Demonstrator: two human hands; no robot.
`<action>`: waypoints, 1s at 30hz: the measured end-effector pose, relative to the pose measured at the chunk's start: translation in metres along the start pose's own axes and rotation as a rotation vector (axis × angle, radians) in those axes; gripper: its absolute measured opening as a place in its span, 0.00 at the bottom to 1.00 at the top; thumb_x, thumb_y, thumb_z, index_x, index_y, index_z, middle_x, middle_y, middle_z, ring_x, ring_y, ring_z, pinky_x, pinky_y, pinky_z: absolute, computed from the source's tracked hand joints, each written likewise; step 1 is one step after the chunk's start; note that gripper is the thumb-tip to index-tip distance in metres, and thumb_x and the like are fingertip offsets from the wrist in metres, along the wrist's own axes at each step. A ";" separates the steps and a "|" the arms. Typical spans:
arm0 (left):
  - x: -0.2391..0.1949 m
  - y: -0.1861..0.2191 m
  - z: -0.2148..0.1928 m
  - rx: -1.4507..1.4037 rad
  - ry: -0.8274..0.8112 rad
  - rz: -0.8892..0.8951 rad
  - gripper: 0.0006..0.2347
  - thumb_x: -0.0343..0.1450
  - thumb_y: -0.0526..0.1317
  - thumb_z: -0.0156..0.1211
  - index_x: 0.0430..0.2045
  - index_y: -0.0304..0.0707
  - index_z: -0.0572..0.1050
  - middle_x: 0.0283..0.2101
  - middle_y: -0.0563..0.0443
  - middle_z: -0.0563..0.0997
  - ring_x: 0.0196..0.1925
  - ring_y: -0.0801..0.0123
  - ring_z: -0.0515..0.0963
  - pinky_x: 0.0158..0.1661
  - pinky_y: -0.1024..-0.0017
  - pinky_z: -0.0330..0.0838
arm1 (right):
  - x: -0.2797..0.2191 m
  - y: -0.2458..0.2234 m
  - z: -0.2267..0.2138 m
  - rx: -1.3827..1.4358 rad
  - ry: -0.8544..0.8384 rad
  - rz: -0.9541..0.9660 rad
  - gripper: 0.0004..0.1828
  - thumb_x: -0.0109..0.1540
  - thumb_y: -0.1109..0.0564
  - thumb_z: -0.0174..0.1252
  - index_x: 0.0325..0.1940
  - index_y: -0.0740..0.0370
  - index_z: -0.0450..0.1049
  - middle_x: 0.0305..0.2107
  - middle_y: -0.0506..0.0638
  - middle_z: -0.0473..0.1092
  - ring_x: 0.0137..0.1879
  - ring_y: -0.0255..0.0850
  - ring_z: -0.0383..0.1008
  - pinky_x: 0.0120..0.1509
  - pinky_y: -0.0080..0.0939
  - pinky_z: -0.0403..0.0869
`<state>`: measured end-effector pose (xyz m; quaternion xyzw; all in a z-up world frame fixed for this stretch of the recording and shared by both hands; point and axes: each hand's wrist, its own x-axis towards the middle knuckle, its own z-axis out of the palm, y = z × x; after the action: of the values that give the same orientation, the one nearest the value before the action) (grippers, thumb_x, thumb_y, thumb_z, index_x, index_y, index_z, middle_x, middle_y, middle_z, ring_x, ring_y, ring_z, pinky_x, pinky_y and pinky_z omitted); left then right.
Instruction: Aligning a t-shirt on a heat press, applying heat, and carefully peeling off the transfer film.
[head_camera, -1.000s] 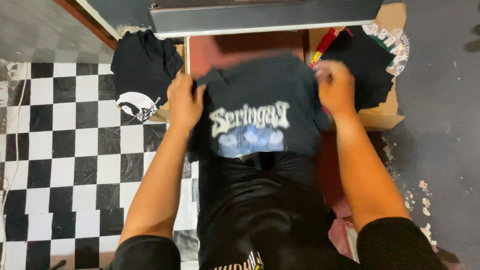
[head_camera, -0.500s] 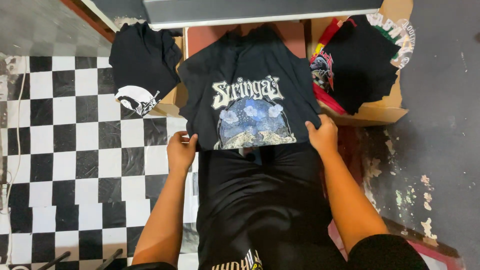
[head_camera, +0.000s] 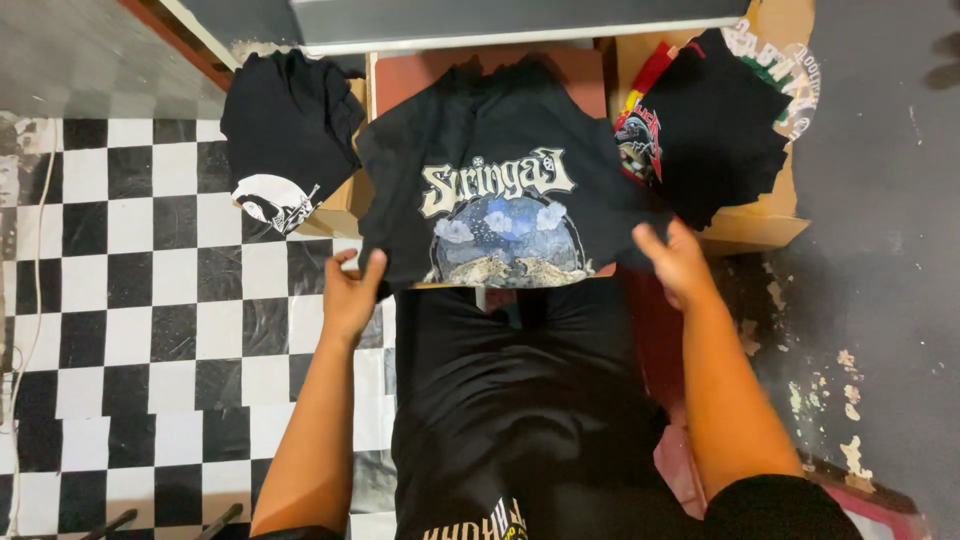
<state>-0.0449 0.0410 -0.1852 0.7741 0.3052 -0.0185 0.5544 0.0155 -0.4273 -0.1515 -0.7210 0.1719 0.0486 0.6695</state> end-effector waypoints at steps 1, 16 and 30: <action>0.003 -0.016 -0.003 0.000 0.001 0.002 0.28 0.70 0.56 0.71 0.56 0.36 0.68 0.36 0.43 0.79 0.39 0.60 0.80 0.40 0.65 0.76 | -0.001 0.015 -0.006 0.001 0.000 -0.002 0.11 0.69 0.52 0.63 0.51 0.60 0.74 0.42 0.52 0.76 0.47 0.39 0.77 0.54 0.41 0.77; 0.033 0.034 0.001 -0.434 -0.261 0.347 0.22 0.76 0.46 0.64 0.61 0.34 0.69 0.62 0.34 0.73 0.66 0.50 0.69 0.64 0.47 0.63 | 0.063 0.047 -0.035 0.218 -0.174 0.001 0.25 0.69 0.49 0.61 0.68 0.57 0.66 0.59 0.51 0.71 0.61 0.45 0.75 0.65 0.55 0.74; 0.067 0.040 -0.017 -0.147 0.004 0.113 0.08 0.78 0.46 0.56 0.41 0.42 0.73 0.32 0.51 0.74 0.35 0.65 0.74 0.34 0.64 0.71 | 0.080 0.010 -0.056 -0.116 0.072 -0.081 0.12 0.75 0.50 0.52 0.59 0.53 0.60 0.37 0.42 0.64 0.39 0.35 0.68 0.46 0.40 0.72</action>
<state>0.0241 0.0778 -0.1691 0.7474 0.2625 0.0369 0.6092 0.0784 -0.4978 -0.1793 -0.7661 0.1636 0.0054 0.6216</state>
